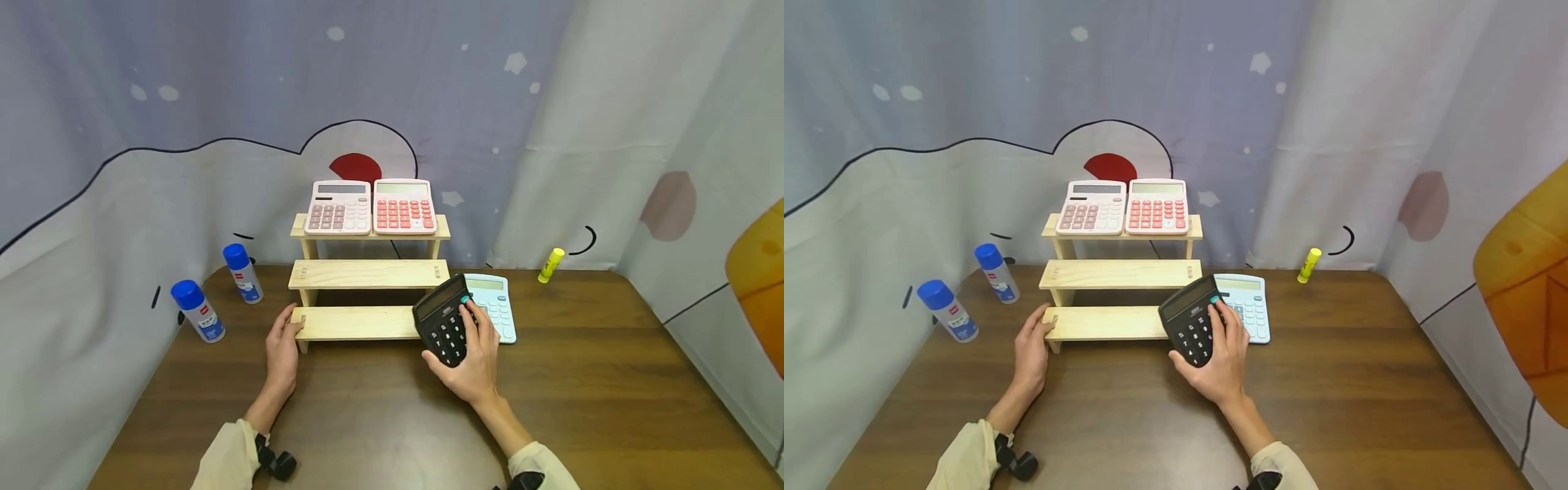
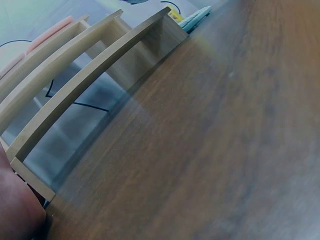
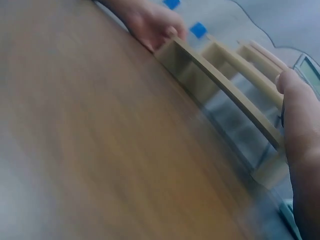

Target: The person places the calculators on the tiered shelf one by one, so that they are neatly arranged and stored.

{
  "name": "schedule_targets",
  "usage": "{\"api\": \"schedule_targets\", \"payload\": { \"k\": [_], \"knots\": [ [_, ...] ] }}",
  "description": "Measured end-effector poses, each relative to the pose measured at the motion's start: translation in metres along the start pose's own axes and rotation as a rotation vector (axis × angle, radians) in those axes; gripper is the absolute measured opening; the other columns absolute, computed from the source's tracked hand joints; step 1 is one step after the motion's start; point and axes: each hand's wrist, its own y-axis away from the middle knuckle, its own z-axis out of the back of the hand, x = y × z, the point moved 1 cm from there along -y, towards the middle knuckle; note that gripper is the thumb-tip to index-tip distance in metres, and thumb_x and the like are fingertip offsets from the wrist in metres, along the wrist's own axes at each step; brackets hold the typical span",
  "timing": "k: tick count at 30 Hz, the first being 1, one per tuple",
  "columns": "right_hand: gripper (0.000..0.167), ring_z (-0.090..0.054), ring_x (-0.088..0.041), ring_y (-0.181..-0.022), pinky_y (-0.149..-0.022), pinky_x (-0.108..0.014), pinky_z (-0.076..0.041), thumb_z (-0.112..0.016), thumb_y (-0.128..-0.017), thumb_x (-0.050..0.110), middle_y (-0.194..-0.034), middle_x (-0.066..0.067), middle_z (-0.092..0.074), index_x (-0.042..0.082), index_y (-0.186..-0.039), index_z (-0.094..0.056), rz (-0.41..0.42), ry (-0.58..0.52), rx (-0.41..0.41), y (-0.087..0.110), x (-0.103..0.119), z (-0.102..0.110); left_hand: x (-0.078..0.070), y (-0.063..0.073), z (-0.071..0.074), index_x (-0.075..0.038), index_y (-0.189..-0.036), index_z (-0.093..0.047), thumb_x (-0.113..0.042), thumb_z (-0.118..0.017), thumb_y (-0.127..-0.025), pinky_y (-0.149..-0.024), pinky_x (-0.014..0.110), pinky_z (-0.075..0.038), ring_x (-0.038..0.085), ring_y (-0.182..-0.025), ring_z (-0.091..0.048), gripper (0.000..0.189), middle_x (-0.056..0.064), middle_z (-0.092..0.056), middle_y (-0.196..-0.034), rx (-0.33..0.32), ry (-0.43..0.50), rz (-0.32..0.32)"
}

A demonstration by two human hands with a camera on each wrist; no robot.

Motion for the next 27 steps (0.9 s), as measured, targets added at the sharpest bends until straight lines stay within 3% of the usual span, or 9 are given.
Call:
{"api": "schedule_targets", "payload": {
  "k": [19, 27],
  "knots": [
    [0.093, -0.044, -0.037, -0.133, -0.099, -0.052, -0.034, -0.064, -0.076, 0.072, -0.145, -0.015, -0.049, 0.005, -0.141, -0.054, 0.160, -0.075, 0.152, 0.009, 0.063, -0.049, 0.001, -0.002, 0.005, -0.007, -0.151, -0.042, -0.014, -0.045, -0.100, -0.121, 0.042, -0.027, 0.021, -0.143, -0.035, 0.051, 0.011, -0.039, -0.158, -0.015, -0.018, 0.006],
    [0.093, -0.044, -0.038, -0.133, -0.099, -0.052, -0.037, -0.070, -0.070, 0.068, -0.145, -0.013, -0.050, 0.008, -0.140, -0.056, 0.233, -0.066, 0.167, -0.018, 0.084, -0.070, 0.002, -0.004, 0.001, -0.007, -0.150, -0.043, -0.011, -0.044, -0.100, -0.118, 0.039, -0.031, 0.019, -0.141, -0.039, 0.050, 0.010, -0.041, -0.156, -0.013, 0.024, 0.011]
  ]
}}
